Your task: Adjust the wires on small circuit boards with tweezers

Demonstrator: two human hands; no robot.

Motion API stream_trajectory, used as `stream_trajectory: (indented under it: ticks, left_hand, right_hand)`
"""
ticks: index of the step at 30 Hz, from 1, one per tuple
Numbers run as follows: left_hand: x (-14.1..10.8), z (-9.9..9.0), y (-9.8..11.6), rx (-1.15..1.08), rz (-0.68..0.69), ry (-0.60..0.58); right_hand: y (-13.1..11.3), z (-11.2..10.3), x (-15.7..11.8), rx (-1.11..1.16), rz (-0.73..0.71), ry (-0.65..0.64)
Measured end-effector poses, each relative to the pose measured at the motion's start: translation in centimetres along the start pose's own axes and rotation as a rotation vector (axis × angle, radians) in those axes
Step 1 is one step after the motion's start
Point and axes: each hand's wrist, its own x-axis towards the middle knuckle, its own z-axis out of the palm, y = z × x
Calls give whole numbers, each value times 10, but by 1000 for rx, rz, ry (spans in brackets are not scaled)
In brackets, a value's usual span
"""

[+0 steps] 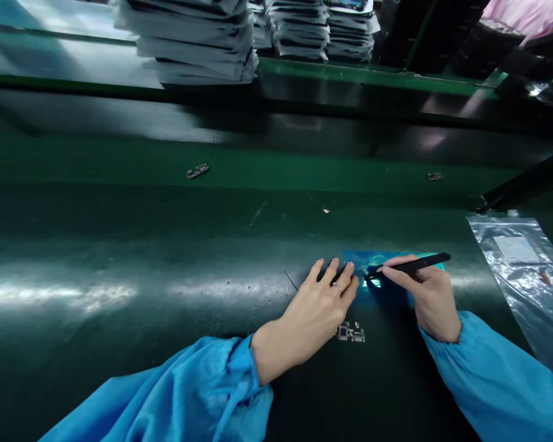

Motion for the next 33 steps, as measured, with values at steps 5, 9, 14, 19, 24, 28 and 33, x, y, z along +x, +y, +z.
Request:
stream_trajectory:
  ticks: [5, 9, 14, 19, 24, 28, 33]
  left_hand:
    - [-1, 1, -1, -7, -13, 23]
    - [-2, 1, 0, -30, -21, 34]
    - [-3, 1, 0, -34, -24, 46]
    - [-4, 0, -1, -35, -27, 53]
    - [-3, 1, 0, -34, -28, 66]
    - [-3, 1, 1, -40, -30, 69]
    - [-4, 3, 0, -42, -24, 67]
  right_hand:
    - [-3, 7, 5, -16, -11, -20]
    - [0, 8, 4, -3, -10, 8]
    - [3, 10, 3, 23, -17, 33]
    - [1, 11, 2, 32, -7, 37]
    - [0, 11, 3, 35, 1, 38]
    - [-1, 12, 2, 38, 12, 45]
    - [-3, 13, 2, 64, 31, 62]
